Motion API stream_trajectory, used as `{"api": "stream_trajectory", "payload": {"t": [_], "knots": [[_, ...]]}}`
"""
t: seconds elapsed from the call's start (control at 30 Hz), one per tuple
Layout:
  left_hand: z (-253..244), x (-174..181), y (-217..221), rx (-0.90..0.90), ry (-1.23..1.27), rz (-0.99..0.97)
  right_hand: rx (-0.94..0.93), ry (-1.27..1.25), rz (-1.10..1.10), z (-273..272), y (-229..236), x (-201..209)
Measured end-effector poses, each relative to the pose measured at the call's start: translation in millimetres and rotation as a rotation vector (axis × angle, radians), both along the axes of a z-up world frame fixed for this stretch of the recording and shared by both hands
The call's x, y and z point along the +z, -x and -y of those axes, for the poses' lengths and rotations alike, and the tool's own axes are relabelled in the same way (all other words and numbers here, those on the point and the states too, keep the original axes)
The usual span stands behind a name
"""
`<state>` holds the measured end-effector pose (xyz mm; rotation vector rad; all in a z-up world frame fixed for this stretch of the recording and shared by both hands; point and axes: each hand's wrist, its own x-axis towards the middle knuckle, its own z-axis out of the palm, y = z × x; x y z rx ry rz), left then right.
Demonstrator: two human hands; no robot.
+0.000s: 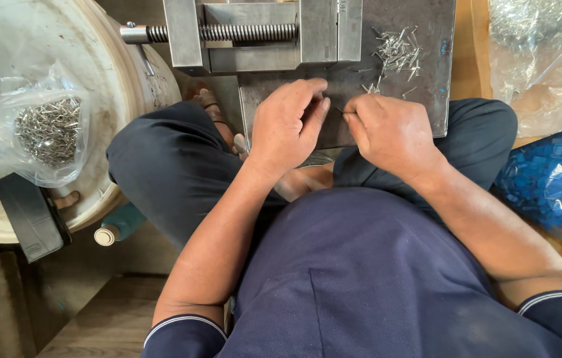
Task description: The person sits on the floor and uses a metal press to assemble small metal components. They pick up individual pieces, place them into the press, and operate the handle to secure them before removing the finished parts.
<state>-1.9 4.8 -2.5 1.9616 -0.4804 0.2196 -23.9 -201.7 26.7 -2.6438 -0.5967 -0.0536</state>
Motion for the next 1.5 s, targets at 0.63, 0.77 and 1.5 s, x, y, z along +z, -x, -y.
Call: {"api": "stream_trajectory", "payload": {"t": [0.63,0.77,1.5], "knots": [[6,2,1,-0.009,-0.265,0.114,-0.13,-0.222,-0.147,12,5,3],[9,1,2,-0.01,-0.294,0.12,-0.044,-0.14,-0.033,7,6,1],[-8,9,-4,-0.176,-0.137,0.04,0.008,-0.384,-0.19,-1,-16,24]]}}
